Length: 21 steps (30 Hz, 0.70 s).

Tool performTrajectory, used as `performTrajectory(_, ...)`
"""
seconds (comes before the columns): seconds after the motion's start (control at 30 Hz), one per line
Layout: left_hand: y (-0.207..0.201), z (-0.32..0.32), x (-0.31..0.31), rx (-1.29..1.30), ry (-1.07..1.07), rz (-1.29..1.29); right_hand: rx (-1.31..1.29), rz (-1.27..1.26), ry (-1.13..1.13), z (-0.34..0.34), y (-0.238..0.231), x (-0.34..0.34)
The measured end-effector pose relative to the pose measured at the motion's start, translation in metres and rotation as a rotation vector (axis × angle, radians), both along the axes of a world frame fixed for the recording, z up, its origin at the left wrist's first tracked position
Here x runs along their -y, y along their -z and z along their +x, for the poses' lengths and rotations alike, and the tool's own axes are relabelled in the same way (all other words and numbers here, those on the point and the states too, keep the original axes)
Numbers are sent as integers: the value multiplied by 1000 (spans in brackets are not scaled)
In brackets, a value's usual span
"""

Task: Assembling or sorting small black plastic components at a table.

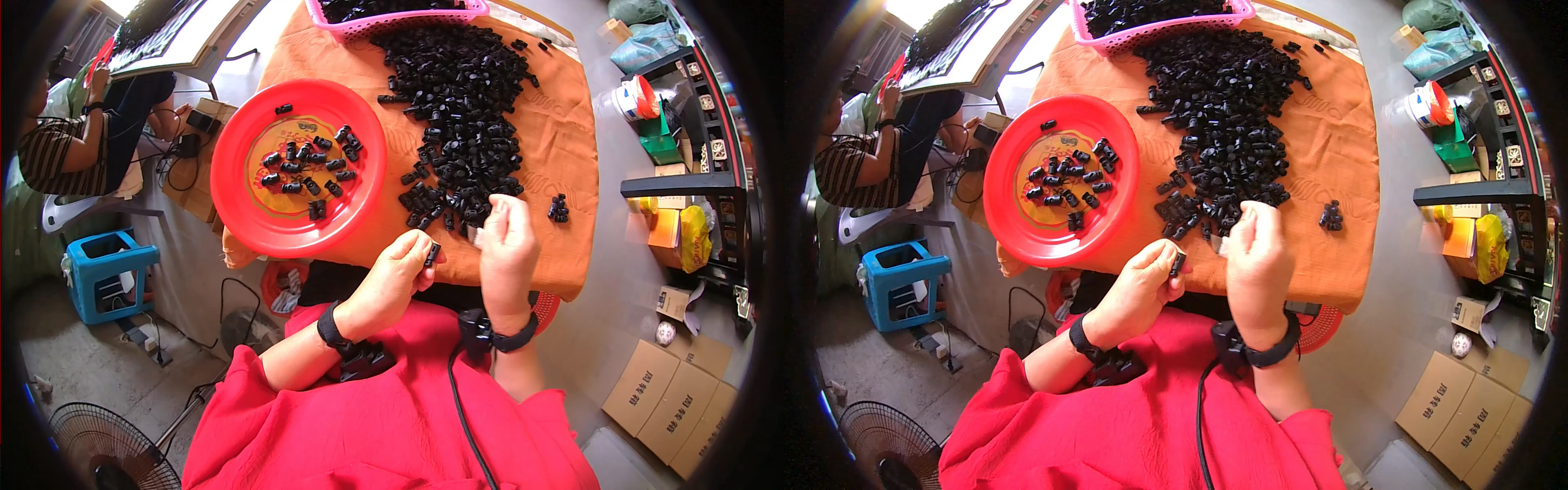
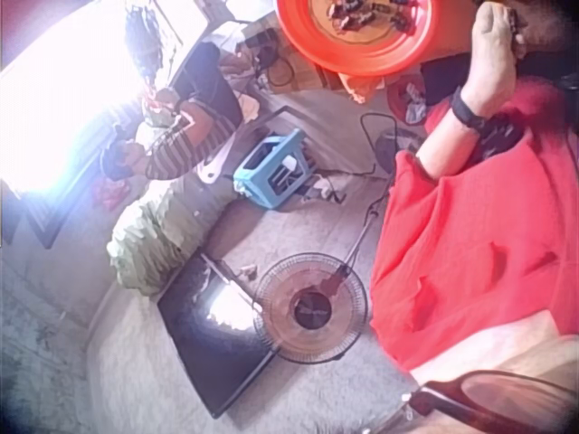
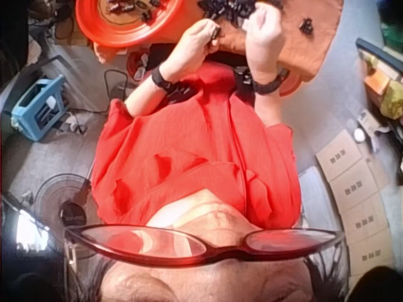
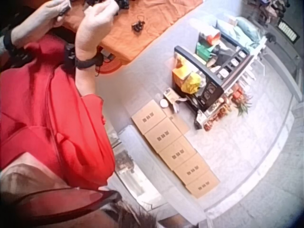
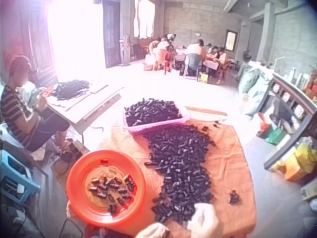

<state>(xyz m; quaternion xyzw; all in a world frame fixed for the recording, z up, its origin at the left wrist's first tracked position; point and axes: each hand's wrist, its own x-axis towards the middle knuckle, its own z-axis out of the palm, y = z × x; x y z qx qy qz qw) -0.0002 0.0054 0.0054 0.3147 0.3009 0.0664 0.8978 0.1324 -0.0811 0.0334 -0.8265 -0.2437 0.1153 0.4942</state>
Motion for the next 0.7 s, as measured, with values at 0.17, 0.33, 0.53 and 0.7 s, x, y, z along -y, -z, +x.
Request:
performTrajectory(0.17,2,1,-5,72,3,-158,43,-87,-152,-6,-11,6)
performTrajectory(0.33,0,4,-5,109,24,-223,76,-171,-208,-19,-8,6)
performTrajectory(0.53,7,2,-3,111,35,-174,137,-203,-237,-22,-14,-1)
performTrajectory(0.7,7,2,-1,66,34,-110,106,-236,-243,-21,-9,-1)
